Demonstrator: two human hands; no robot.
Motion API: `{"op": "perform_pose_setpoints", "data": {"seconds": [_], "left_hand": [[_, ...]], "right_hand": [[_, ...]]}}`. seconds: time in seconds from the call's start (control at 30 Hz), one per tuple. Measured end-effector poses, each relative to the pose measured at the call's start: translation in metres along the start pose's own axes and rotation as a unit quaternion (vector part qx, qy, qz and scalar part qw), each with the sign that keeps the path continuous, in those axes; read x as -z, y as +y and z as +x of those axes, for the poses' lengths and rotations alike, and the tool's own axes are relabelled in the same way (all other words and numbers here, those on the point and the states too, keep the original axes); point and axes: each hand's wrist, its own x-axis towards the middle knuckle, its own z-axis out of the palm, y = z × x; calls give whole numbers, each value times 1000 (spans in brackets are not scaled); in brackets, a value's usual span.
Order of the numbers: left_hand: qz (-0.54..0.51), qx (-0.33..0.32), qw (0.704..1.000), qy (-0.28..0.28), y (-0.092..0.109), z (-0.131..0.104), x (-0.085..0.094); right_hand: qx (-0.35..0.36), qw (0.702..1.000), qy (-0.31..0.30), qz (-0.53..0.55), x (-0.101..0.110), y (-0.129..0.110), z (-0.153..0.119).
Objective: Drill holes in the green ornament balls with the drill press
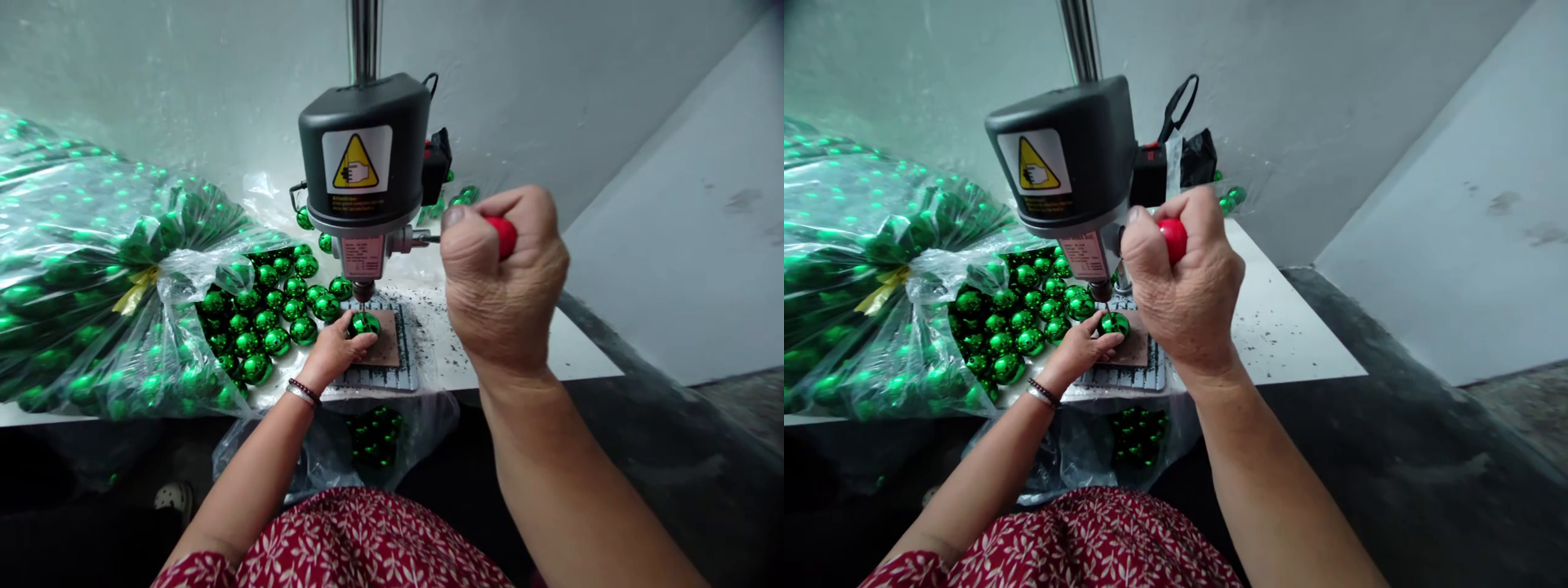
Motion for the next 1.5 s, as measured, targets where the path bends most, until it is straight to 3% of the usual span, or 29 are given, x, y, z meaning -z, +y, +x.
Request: {"op": "perform_pose_setpoints", "data": {"seconds": [0.77,1.0,1.1,1.23,1.33,1.5], "left_hand": [[-23,-29,999,11,-14,3,-3],[-39,-24,999,13,-12,4,-3],[-20,-29,999,22,-12,0,-2],[19,-47,992,115,-16,-18,2],[54,-30,986,152,-19,-36,12],[154,-72,969,181,-17,-56,31]], "right_hand": [[7,995,101,8,-14,23,-40],[29,994,106,8,-19,37,-54],[28,994,106,5,-16,31,-45],[12,998,63,-26,-5,10,-17],[-5,999,21,-44,1,-3,1],[-16,998,-24,-52,3,-9,17]]}}
